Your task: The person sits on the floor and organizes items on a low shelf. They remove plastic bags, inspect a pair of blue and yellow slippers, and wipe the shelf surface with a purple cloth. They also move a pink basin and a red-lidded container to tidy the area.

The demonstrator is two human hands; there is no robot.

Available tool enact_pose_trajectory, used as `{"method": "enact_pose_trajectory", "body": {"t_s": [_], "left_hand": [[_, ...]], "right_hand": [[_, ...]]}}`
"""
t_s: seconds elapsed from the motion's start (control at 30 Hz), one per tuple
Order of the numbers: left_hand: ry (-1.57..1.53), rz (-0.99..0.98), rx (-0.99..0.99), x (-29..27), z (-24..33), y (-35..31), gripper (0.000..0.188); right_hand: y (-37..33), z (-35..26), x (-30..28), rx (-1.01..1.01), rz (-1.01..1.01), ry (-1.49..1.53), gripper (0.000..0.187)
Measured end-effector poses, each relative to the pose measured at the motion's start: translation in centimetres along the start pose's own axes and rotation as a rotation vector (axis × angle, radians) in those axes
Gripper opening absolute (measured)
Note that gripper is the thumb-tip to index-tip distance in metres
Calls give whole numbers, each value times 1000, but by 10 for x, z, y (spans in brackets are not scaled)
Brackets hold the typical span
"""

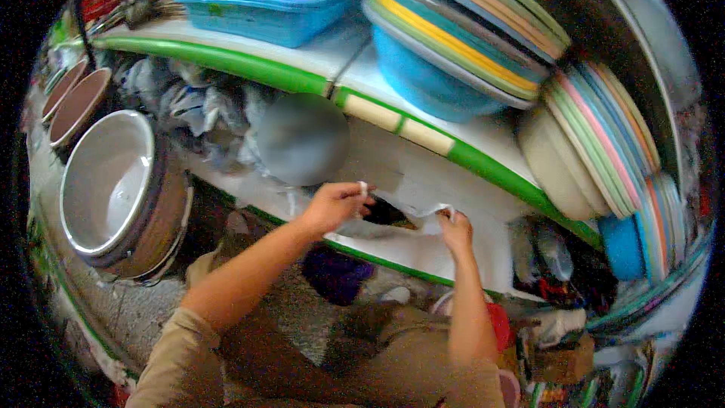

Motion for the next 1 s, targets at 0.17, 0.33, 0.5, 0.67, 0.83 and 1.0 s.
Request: {"method": "enact_pose_trajectory", "body": {"t_s": [0.17, 0.33, 0.5, 0.67, 0.83, 1.0], "left_hand": [[227, -74, 74, 6, -18, 2, 23], [770, -192, 314, 24, -46, -2, 23], [621, -51, 408, 22, -40, -5, 34], [653, -127, 429, 33, -48, -4, 39], [373, -300, 310, 40, -72, 9, 32], [525, -107, 230, 10, -49, -18, 30]], "right_hand": [[-37, -55, 16, 96, -640, 475, 19], [-59, -93, 43, 231, -981, 519, 28], [-55, -88, 42, 61, -991, 207, 28], [-54, -84, 38, 65, -986, 181, 21], [-40, -72, 52, -74, -920, 48, 46], [-37, -81, 92, -279, -714, 112, 38]]}}
Point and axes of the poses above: each hand's wrist, its own y-axis towards the middle knuckle, its own x-axis out of the palm, z = x × y, the point moved 3 cm from there along y, towards the middle knuckle, and after that the axes turned 1 degree about z, right-handed, at the moved point
